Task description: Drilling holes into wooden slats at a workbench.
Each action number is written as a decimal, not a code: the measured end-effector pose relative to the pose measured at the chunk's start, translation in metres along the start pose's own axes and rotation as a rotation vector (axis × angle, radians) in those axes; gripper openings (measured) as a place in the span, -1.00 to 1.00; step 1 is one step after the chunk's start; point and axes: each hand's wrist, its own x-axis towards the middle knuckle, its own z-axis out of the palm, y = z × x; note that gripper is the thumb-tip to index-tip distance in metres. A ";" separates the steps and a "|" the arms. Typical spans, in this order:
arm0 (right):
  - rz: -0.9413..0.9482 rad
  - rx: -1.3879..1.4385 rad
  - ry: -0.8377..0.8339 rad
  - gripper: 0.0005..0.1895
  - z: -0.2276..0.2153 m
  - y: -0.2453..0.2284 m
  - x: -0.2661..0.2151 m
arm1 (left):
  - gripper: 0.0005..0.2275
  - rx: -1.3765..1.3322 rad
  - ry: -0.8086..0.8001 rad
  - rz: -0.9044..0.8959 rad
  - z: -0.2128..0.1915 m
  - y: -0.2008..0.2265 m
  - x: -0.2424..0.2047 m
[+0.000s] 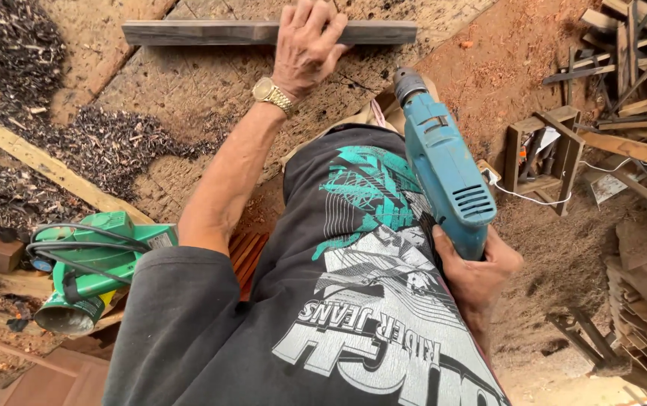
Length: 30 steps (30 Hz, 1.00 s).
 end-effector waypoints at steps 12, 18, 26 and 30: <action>-0.072 -0.061 -0.026 -0.69 -0.005 -0.017 0.014 | -0.67 -0.100 0.005 0.090 -0.017 0.020 -0.020; -0.028 -0.041 -0.014 -0.70 -0.002 -0.018 0.015 | -0.68 -0.152 0.076 0.075 -0.008 0.020 -0.024; -0.078 -0.094 -0.018 -0.71 0.001 -0.015 0.018 | -0.70 -0.171 0.068 0.039 -0.014 0.022 -0.018; -0.061 -0.085 -0.016 -0.72 0.002 -0.016 0.017 | -0.69 -0.186 0.057 0.037 -0.012 0.021 -0.019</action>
